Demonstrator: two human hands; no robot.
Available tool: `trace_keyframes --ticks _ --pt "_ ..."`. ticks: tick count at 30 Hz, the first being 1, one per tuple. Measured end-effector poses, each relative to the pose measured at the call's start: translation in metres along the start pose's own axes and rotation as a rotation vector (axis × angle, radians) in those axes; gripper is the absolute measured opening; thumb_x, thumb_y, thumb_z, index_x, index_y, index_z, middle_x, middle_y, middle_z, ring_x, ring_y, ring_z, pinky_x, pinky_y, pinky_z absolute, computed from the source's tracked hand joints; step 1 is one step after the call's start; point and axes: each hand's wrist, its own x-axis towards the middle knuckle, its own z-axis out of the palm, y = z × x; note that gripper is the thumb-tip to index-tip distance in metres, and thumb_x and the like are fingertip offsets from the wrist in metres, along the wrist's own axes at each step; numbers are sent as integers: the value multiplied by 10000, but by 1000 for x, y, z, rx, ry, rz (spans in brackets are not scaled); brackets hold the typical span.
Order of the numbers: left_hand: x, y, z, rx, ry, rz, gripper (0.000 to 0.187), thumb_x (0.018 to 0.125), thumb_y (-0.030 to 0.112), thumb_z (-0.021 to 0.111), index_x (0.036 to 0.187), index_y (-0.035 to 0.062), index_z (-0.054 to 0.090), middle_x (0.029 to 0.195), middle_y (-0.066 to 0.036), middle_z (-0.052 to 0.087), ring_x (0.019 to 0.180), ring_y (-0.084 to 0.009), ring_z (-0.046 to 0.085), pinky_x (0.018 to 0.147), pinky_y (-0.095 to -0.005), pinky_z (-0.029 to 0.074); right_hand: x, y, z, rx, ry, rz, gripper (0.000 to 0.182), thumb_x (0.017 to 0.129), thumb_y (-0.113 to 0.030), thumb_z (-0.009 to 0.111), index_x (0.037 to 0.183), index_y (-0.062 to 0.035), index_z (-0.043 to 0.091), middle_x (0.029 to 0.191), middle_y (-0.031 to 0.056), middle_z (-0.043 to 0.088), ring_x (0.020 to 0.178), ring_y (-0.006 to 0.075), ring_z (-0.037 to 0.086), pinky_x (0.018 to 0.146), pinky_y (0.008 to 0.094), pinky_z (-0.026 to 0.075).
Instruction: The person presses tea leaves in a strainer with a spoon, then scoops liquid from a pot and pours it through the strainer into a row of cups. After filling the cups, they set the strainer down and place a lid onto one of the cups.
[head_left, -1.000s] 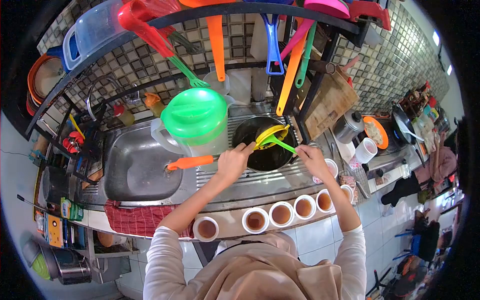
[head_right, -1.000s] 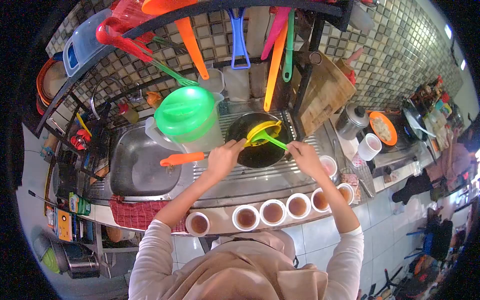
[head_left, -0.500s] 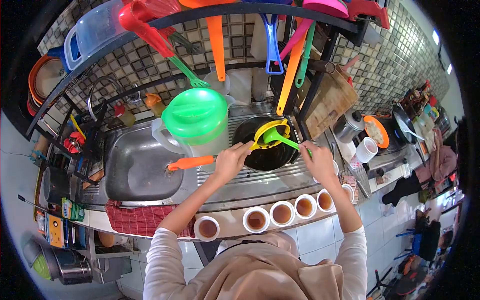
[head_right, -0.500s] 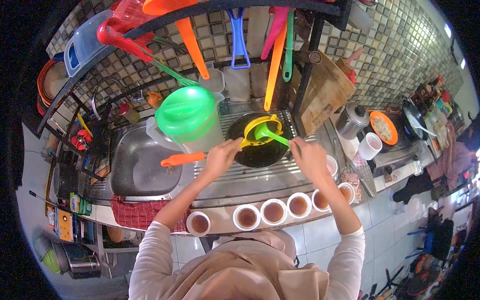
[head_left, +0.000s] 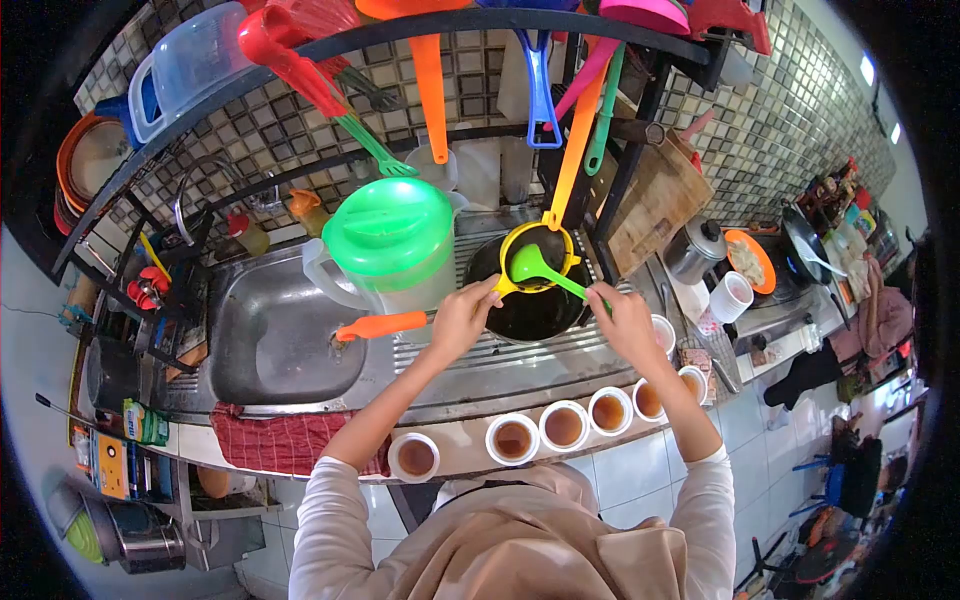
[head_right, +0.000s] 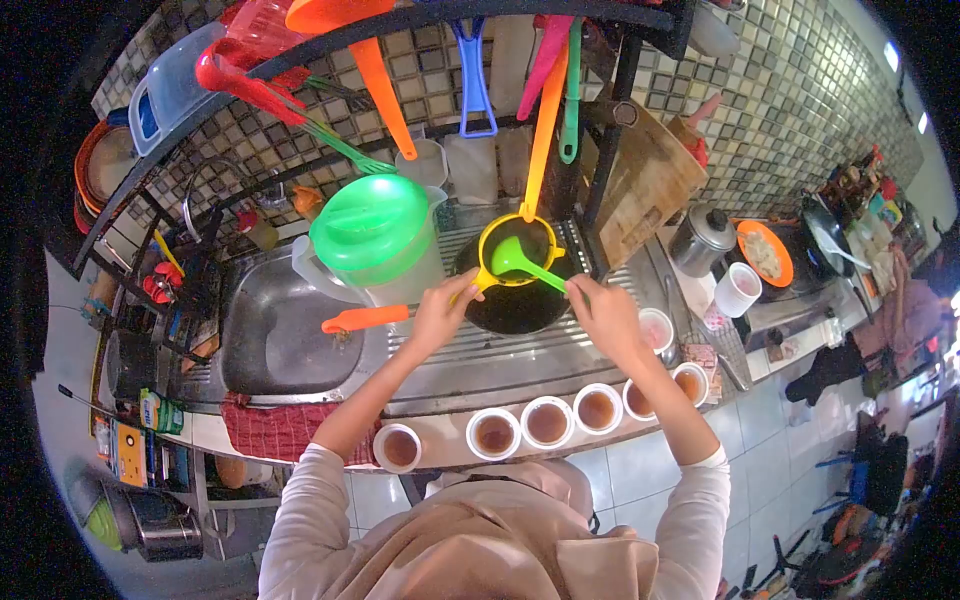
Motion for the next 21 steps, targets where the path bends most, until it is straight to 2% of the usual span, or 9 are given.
trace_keyframes --ticks 4,7,9,11,13,14,16,18,21 --pt "-2 2 5 23 5 -16 267 843 150 497 1065 11 550 773 -118 608 669 -262 600 599 -333 455 4 -1 -10 -148 -7 -23 156 827 -199 506 790 -80 599 551 174 536 506 347 533 459 419 410" --pt "3 7 6 -55 8 -114 273 845 153 496 1074 13 547 775 -120 612 680 -262 603 609 -330 457 8 -5 -12 -69 58 13 178 835 -197 496 779 -60 596 560 169 541 518 340 539 472 403 410" --pt "3 8 7 -70 11 -78 275 847 154 495 1077 13 546 778 -121 614 681 -262 603 611 -328 458 12 -4 -9 239 46 181 200 838 -210 498 785 -41 592 567 173 538 538 331 549 489 380 412" --pt "2 11 5 -83 16 -44 277 848 155 493 1080 13 545 780 -122 615 682 -262 603 613 -327 459 9 0 -1 251 21 179 209 840 -213 495 788 -35 592 574 179 538 548 328 554 499 375 413" --pt "1 14 1 -162 10 -176 277 849 157 490 1078 11 546 783 -128 615 679 -261 603 616 -325 460 5 0 0 262 -6 178 219 842 -216 492 791 -29 593 581 184 537 559 325 558 509 370 414" --pt "0 9 0 -163 12 -178 277 849 157 490 1078 11 546 783 -128 615 679 -261 603 616 -325 460 4 -2 -2 252 -9 137 216 843 -210 490 788 -29 594 588 183 540 555 327 557 509 377 414" --pt "-2 -1 -2 -30 68 -46 269 849 160 490 1069 18 553 781 -116 615 671 -260 601 611 -330 460 2 0 -5 242 -14 95 213 843 -204 487 785 -30 596 594 182 544 551 329 555 509 383 414" --pt "-6 0 1 -4 41 -45 262 846 159 493 1062 27 557 774 -105 613 668 -259 599 599 -335 460 3 9 -6 45 -51 43 207 841 -198 486 781 -36 599 608 167 563 547 332 555 514 395 417" --pt "-8 8 2 52 14 -21 250 835 152 501 1052 45 562 764 -82 608 659 -259 595 572 -345 458 9 0 -11 113 -35 78 203 835 -202 492 781 -42 606 613 160 572 548 341 551 517 406 418"
